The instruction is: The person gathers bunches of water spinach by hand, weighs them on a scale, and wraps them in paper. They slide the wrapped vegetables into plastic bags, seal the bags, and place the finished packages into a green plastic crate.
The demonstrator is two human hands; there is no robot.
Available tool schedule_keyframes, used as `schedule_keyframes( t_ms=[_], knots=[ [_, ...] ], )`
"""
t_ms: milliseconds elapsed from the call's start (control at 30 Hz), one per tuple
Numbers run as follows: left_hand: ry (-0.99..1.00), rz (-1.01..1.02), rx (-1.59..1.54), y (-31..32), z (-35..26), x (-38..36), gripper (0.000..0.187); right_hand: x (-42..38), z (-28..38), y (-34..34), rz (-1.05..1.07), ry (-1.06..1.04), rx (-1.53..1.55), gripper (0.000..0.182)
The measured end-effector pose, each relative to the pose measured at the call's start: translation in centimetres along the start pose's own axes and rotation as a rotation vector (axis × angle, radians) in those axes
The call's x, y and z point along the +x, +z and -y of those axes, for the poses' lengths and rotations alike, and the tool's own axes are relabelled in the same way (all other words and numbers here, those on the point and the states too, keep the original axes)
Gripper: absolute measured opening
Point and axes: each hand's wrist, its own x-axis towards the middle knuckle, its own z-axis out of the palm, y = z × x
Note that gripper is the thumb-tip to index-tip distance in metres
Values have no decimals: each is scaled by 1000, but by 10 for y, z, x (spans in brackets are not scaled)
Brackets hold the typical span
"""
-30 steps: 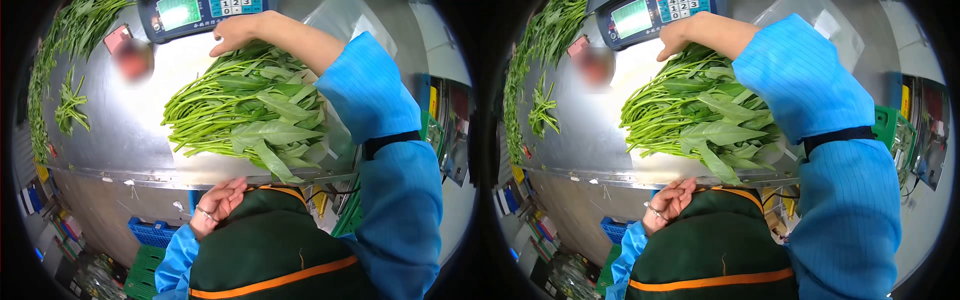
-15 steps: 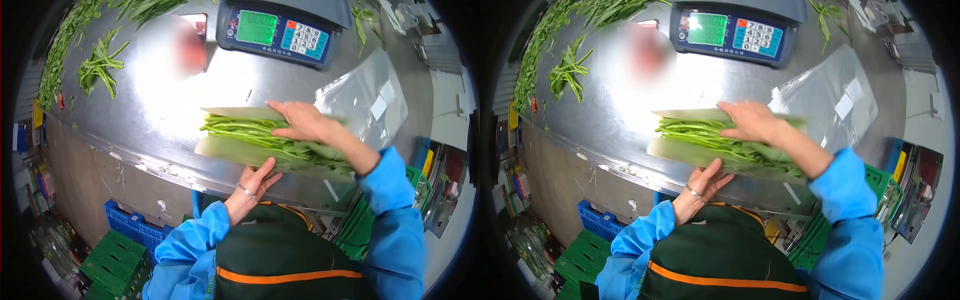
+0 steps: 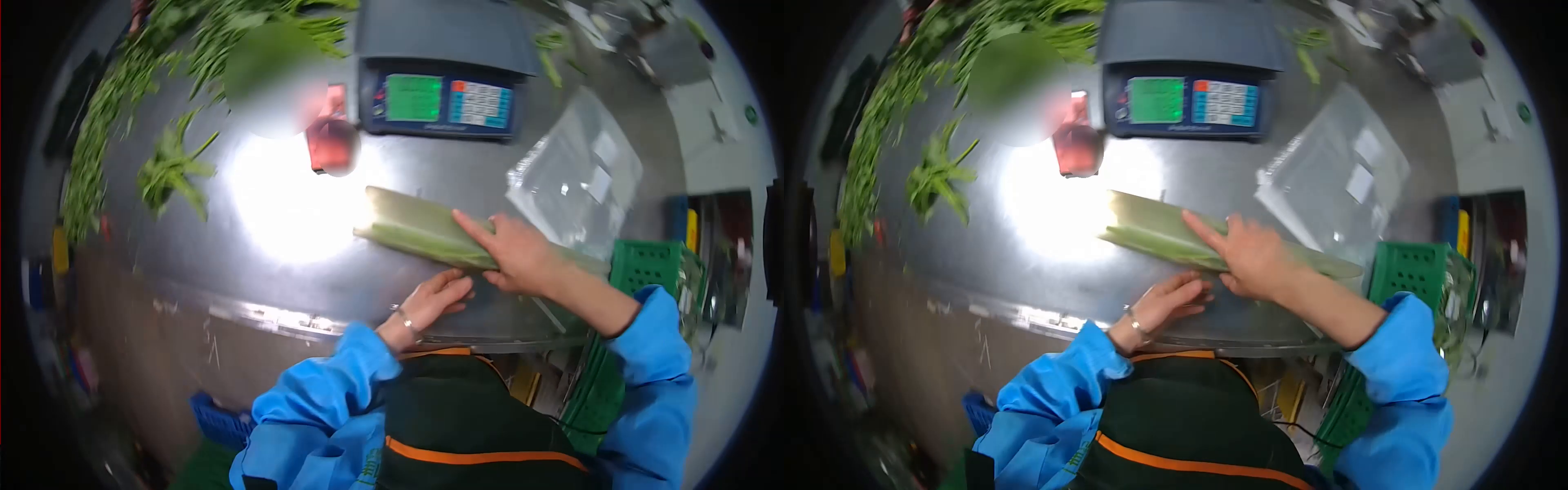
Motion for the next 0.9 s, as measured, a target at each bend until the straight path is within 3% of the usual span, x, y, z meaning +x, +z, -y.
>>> schedule_keyframes(
  t_ms=[33,67,133,200,267,300,400,467,600,667,767,833,900],
  knots=[
    [102,156,290,-6,-2,3,39,-19,0,-22,-59,32,50,95],
    [79,214,317,-1,-5,13,39,-45,2,-43,-95,137,128,93],
    [601,147,1724,14,-18,41,44,-93,-3,-50,-148,299,210,92],
    [738,269,1918,34,-1,94,50,-149,-6,-35,-601,410,263,90],
    [1442,667,1922,42,19,147,46,-189,3,-12,-754,638,459,89],
    [1464,681,1915,36,20,174,46,-207,11,6,-827,712,597,90],
    [1366,610,1951,27,13,214,41,-245,61,65,-902,1007,847,92],
    [1100,431,2241,35,7,200,37,-267,97,111,-834,1166,884,92],
    [893,450,2407,49,20,180,30,-262,150,157,-884,1242,1115,91],
    [1026,501,2298,55,12,191,24,-250,159,156,-664,1182,993,91],
    [963,581,2244,41,23,183,22,-235,163,140,-648,1093,937,90],
    [724,639,2188,43,15,169,23,-230,164,143,-605,1014,930,88],
    [484,496,2000,43,26,180,27,-228,158,153,-631,952,878,89]
  ],
)
